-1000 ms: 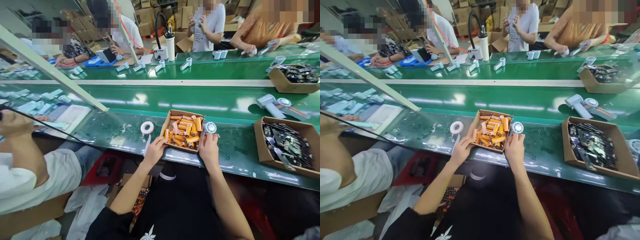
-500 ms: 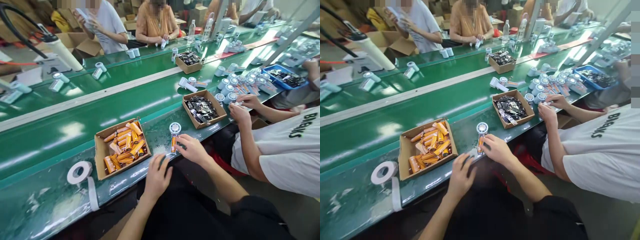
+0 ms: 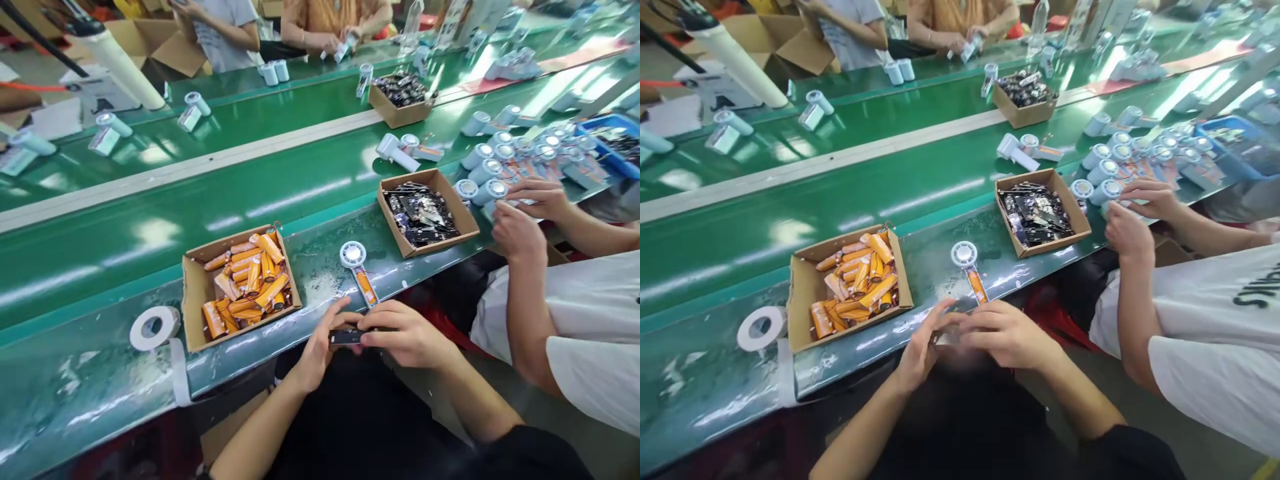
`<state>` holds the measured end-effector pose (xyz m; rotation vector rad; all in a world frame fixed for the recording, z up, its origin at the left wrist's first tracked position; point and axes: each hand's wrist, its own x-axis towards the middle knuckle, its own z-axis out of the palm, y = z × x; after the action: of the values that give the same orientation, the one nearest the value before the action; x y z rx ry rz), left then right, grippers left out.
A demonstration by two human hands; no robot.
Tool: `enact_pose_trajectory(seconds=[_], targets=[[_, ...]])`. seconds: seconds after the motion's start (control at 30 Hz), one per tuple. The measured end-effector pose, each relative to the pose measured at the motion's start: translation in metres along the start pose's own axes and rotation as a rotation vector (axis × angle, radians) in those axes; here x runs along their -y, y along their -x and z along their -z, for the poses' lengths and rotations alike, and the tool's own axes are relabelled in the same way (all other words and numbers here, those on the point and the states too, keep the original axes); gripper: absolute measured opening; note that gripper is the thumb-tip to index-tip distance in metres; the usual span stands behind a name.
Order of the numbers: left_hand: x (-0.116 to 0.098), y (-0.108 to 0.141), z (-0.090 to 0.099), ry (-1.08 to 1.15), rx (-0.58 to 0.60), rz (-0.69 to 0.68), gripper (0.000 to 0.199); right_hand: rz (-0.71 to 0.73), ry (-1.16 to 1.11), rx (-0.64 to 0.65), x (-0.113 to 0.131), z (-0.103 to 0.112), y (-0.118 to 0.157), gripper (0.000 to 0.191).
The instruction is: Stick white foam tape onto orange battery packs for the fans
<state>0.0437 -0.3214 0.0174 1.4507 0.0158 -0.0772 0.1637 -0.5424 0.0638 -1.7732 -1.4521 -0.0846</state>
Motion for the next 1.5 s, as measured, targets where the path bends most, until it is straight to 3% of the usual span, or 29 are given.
enact_pose_trajectory(seconds=[0.1, 0.2, 0.3, 0.4, 0.47, 0.63, 0.7, 0.77, 0.9, 1.07, 1.2, 1.27, 1.33, 1.5], targets=[[-0.003, 0.005, 0.011, 0.223, 0.125, 0.37, 0.081, -0.019, -0.09, -0.024, -0.006, -0.027, -0.004, 0.041], [-0.006, 0.008, 0.02, 0.148, 0.213, 0.46, 0.047, -0.177, -0.066, -0.202, -0.027, -0.029, -0.006, 0.045], [-0.015, 0.008, 0.023, 0.072, 0.274, 0.373, 0.035, -0.382, -0.009, -0.34, -0.049, -0.024, -0.013, 0.057], [-0.029, -0.002, 0.02, 0.0, 0.256, 0.292, 0.029, -0.473, 0.049, -0.281, -0.064, -0.027, -0.026, 0.052], [-0.036, -0.018, 0.016, -0.135, 0.167, 0.213, 0.023, -0.492, 0.009, -0.25, -0.069, -0.033, -0.033, 0.035], [-0.03, -0.071, 0.01, -0.635, -0.302, -0.016, 0.019, -0.526, -0.12, -0.311, -0.068, -0.05, -0.035, 0.024], [-0.025, -0.086, 0.013, -0.738, -0.364, -0.016, 0.021, -0.49, -0.084, -0.321, -0.064, -0.054, -0.031, 0.021], [-0.023, -0.091, 0.015, -0.769, -0.337, 0.013, 0.021, -0.462, -0.045, -0.322, -0.06, -0.058, -0.027, 0.018], [-0.026, -0.078, 0.011, -0.763, -0.322, -0.03, 0.018, -0.404, -0.031, -0.289, -0.055, -0.062, -0.026, 0.019], [-0.021, -0.052, -0.004, -0.726, -0.375, -0.18, 0.017, -0.412, 0.225, -0.425, -0.044, -0.063, -0.028, 0.028], [-0.015, -0.038, -0.002, -0.525, -0.363, -0.053, 0.014, -0.281, 0.145, -0.239, -0.028, -0.059, -0.03, 0.037], [-0.017, -0.033, 0.004, -0.462, -0.354, 0.024, 0.017, -0.3, 0.075, -0.144, -0.022, -0.058, -0.03, 0.039], [-0.021, -0.029, 0.009, -0.449, -0.321, 0.048, 0.021, -0.314, 0.073, -0.132, -0.018, -0.061, -0.029, 0.042], [-0.019, -0.016, 0.011, -0.61, -0.308, -0.154, 0.012, -0.261, 0.13, -0.25, -0.017, -0.079, -0.019, 0.046]])
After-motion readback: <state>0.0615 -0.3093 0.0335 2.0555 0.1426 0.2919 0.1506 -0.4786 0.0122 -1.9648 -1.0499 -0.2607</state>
